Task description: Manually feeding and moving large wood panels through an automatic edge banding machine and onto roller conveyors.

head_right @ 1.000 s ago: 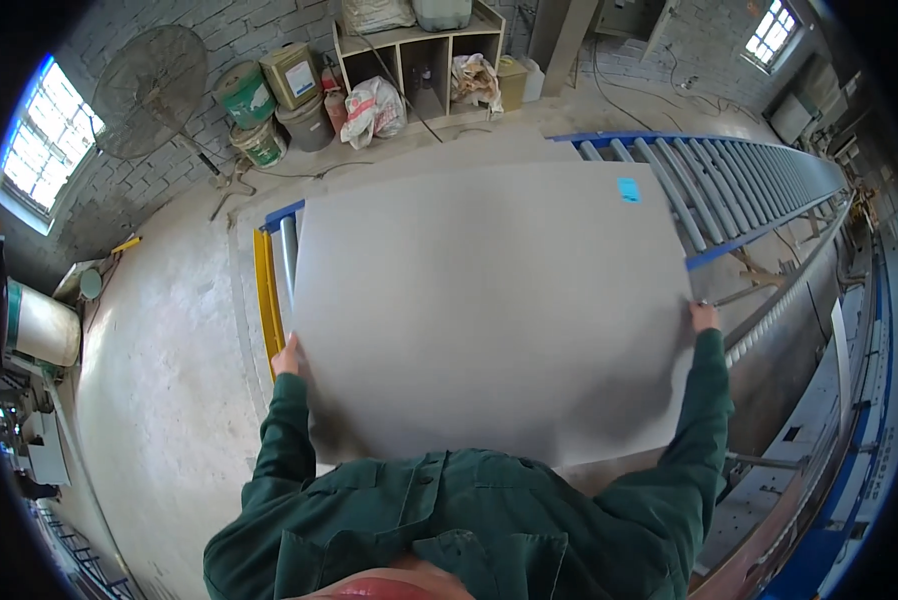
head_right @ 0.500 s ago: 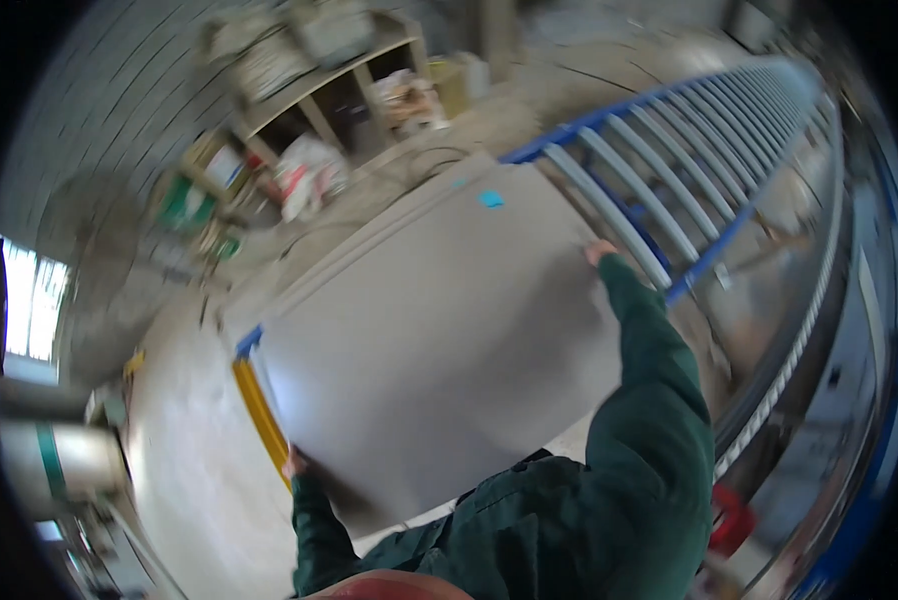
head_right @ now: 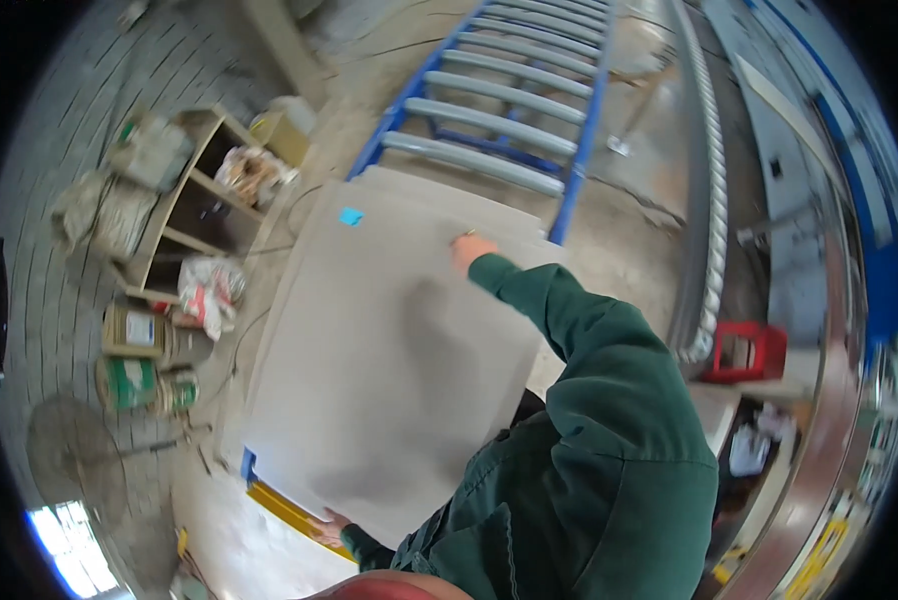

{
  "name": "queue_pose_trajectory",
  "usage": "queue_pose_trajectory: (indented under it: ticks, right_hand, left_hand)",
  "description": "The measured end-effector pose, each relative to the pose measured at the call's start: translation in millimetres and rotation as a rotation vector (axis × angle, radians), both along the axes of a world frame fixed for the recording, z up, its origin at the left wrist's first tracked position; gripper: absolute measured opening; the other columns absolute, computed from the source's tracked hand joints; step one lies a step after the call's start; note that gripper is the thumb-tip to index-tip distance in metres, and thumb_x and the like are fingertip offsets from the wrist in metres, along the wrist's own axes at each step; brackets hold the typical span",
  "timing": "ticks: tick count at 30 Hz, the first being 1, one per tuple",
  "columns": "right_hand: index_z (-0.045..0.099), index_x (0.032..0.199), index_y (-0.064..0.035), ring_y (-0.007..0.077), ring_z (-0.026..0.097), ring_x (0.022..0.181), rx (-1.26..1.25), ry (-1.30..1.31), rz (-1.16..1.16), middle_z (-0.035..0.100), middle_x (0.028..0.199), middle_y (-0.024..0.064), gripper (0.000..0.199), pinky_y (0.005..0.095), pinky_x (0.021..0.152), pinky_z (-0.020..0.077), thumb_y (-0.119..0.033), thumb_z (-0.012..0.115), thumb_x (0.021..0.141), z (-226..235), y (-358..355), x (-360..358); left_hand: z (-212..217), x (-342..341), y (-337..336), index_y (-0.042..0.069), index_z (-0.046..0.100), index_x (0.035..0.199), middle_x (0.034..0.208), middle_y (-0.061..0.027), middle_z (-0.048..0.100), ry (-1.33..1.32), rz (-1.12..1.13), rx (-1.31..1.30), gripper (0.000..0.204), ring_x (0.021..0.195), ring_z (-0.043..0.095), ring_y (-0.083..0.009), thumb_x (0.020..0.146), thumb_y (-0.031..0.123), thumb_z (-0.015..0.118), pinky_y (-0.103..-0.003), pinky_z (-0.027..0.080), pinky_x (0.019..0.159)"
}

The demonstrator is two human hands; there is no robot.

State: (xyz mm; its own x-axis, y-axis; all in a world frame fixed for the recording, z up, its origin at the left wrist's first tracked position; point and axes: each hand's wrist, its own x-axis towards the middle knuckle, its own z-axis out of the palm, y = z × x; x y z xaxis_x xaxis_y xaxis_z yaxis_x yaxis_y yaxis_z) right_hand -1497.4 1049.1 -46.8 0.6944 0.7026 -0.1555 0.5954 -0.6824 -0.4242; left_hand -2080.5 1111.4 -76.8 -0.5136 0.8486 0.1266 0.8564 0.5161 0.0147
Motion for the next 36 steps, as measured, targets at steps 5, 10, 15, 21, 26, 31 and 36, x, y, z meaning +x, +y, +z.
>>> queue_pose_trajectory:
  ticks: [5,10,15,21,26,31,36]
  right_hand:
    - [0.051,0.080,-0.0049,0.0335,0.051,0.068,0.029,0.362,0.114,0.054,0.077,0.0162,0.024,0.0388,0.058,0.0416,-0.025,0.040,0.073,39,-102,-123]
    - [0.048,0.090,-0.0051,0.0233,0.051,0.080,0.106,0.671,-0.110,0.054,0.086,0.0117,0.041,0.0341,0.070,0.0377,-0.041,0.040,0.073,70,-260,-228]
    - [0.057,0.077,-0.0090,0.0178,0.051,0.067,0.302,0.711,-0.638,0.057,0.075,0.0059,0.031,0.0256,0.063,0.0393,-0.031,0.035,0.075,67,-418,-286]
    - [0.057,0.079,-0.0074,0.0106,0.044,0.048,0.885,0.805,-1.289,0.050,0.059,0.0022,0.011,0.0231,0.043,0.0360,-0.009,0.050,0.070,111,-564,-290]
    - [0.054,0.082,-0.0043,0.0087,0.043,0.047,1.327,0.781,-1.502,0.049,0.061,0.0001,0.013,0.0211,0.039,0.0313,-0.005,0.049,0.069,143,-678,-284]
    - [0.052,0.088,-0.0038,0.0114,0.049,0.051,1.513,0.562,-1.574,0.051,0.064,0.0023,0.022,0.0237,0.042,0.0405,0.000,0.049,0.067,156,-828,-272]
    - [0.053,0.088,-0.0030,0.0095,0.045,0.046,1.417,0.235,-1.643,0.051,0.062,0.0029,0.021,0.0210,0.039,0.0337,-0.002,0.052,0.067,200,-947,-218]
  left_hand:
    - [-41,65,-34,0.010,0.040,0.106,0.111,-0.0185,0.028,-0.100,-0.749,0.082,0.049,0.093,0.038,-0.0323,0.065,0.028,0.060,-0.042,0.035,0.076]
    - [-17,165,-104,0.007,0.042,0.106,0.109,-0.0177,0.031,-0.510,-1.131,-0.006,0.048,0.098,0.034,-0.0304,0.066,0.025,0.060,-0.039,0.036,0.076]
    - [39,233,-165,0.003,0.048,0.096,0.104,-0.0151,0.037,-1.009,-1.431,-0.331,0.033,0.080,0.047,-0.0233,0.067,0.013,0.059,-0.030,0.042,0.063]
    - [112,326,-317,0.002,0.054,0.084,0.085,-0.0096,0.050,-1.080,-2.167,-0.644,0.017,0.069,0.050,-0.0162,0.071,0.013,0.055,-0.023,0.042,0.056]
    - [101,387,-462,0.002,0.055,0.083,0.084,-0.0089,0.051,-1.095,-2.240,-1.126,0.016,0.064,0.051,-0.0157,0.072,0.014,0.054,-0.023,0.042,0.055]
    - [113,427,-611,0.002,0.055,0.084,0.087,-0.0090,0.049,-0.990,-2.377,-1.227,0.017,0.062,0.050,-0.0131,0.072,0.014,0.054,-0.022,0.042,0.055]
    - [123,463,-695,0.003,0.055,0.084,0.090,-0.0099,0.047,-0.984,-2.501,-1.187,0.016,0.067,0.051,-0.0151,0.070,0.012,0.055,-0.022,0.043,0.055]
